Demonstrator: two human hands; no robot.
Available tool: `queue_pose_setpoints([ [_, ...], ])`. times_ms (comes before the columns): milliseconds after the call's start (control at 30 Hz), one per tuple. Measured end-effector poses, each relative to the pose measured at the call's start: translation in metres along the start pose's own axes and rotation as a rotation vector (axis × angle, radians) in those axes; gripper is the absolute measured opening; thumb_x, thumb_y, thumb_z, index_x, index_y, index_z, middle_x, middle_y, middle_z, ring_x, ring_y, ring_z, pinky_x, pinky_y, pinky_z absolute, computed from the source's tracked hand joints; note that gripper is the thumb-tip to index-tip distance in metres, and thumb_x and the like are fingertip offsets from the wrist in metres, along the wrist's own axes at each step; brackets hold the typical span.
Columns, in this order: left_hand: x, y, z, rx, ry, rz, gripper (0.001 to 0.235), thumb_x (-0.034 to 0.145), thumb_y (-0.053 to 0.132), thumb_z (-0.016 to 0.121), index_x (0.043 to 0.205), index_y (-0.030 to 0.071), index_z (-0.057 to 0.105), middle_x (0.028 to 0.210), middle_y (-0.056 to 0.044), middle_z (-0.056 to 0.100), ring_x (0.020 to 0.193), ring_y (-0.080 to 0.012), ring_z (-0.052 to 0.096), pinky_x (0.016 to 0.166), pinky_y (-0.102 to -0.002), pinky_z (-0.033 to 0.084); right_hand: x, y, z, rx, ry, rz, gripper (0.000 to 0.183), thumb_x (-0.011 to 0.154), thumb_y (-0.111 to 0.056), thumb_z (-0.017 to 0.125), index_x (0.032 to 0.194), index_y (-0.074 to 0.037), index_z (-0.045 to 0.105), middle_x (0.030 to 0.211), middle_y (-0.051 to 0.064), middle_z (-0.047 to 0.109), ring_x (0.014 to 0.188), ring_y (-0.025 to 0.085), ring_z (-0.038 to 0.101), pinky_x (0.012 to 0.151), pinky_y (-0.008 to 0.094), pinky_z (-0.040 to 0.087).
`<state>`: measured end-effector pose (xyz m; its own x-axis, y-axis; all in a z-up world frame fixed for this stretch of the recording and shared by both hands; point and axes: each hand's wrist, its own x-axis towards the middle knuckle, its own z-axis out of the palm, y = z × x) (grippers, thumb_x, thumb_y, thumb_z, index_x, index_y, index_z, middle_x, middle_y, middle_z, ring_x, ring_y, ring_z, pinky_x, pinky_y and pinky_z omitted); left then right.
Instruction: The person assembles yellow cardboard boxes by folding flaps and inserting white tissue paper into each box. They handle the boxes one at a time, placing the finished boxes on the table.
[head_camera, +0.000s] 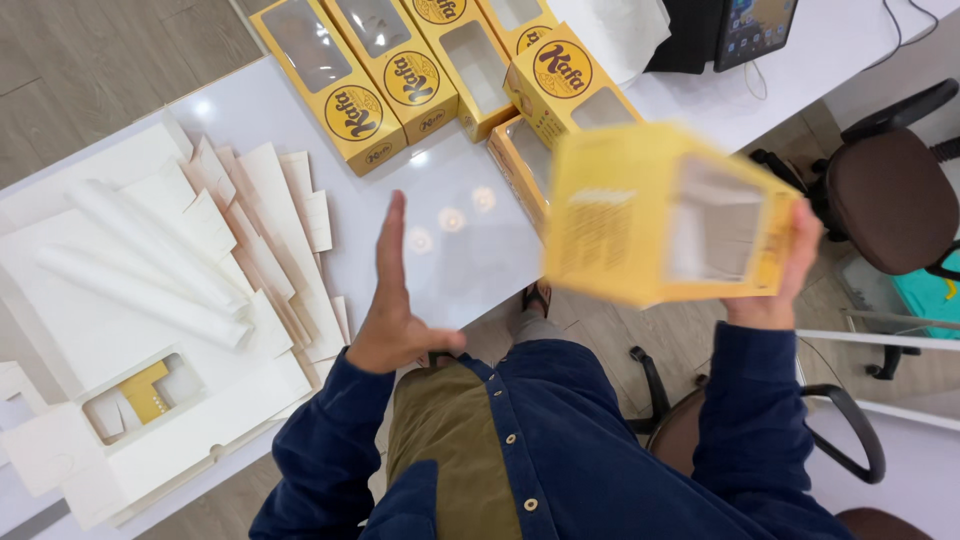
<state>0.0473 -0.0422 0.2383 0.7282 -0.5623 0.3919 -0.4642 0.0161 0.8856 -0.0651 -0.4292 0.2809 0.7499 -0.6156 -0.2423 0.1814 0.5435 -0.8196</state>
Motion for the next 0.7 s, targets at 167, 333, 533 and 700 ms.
queue_pose_setpoints([
  [167, 0.052, -0.037, 0.098, -0.254, 0.172, -0.469, 0.059, 0.1, 0.031, 0.058, 0.152, 0.014, 0.036, 0.151, -0.012, 0.047, 0.133, -0.026, 0.054, 0.111, -0.041, 0.044, 0.049, -0.028, -0.065, 0.075, 0.143, 0.009, 0.069, 0.072, -0.054, 0.068, 0.134, -0.023, 0.067, 0.132, 0.002, 0.07, 0.121, 0.025, 0.065, 0.097, 0.043, 0.054],
  [333, 0.111, -0.089, 0.196, -0.484, 0.403, -0.678, 0.047, 0.096, 0.026, 0.062, 0.14, 0.013, 0.052, 0.129, -0.009, 0.063, 0.108, -0.0194, 0.07, 0.099, -0.03, 0.052, 0.118, -0.009, -0.124, -0.007, 0.179, -0.066, 0.064, 0.08, -0.044, 0.068, 0.135, -0.01, 0.063, 0.133, 0.01, 0.069, 0.123, 0.025, 0.067, 0.106, 0.039, 0.058],
  [533, 0.147, -0.121, 0.27, -0.495, 0.572, -0.889, 0.088, 0.094, 0.041, 0.072, 0.16, 0.008, 0.025, 0.159, -0.02, 0.031, 0.147, -0.0345, 0.038, 0.117, -0.05, 0.042, 0.182, 0.006, -0.14, -0.021, 0.211, 0.108, 0.052, 0.089, -0.045, 0.07, 0.132, -0.015, 0.062, 0.127, 0.007, 0.07, 0.118, 0.029, 0.071, 0.107, 0.041, 0.061],
  [700, 0.16, -0.125, 0.287, -0.475, 0.582, -0.988, 0.105, 0.09, 0.052, 0.074, 0.163, 0.007, 0.013, 0.16, -0.021, 0.028, 0.151, -0.0328, 0.032, 0.123, -0.046, 0.033, 0.213, 0.025, -0.158, -0.077, 0.126, 0.231, 0.048, 0.09, -0.042, 0.072, 0.126, -0.015, 0.058, 0.118, 0.0, 0.06, 0.114, 0.024, 0.066, 0.105, 0.042, 0.058],
])
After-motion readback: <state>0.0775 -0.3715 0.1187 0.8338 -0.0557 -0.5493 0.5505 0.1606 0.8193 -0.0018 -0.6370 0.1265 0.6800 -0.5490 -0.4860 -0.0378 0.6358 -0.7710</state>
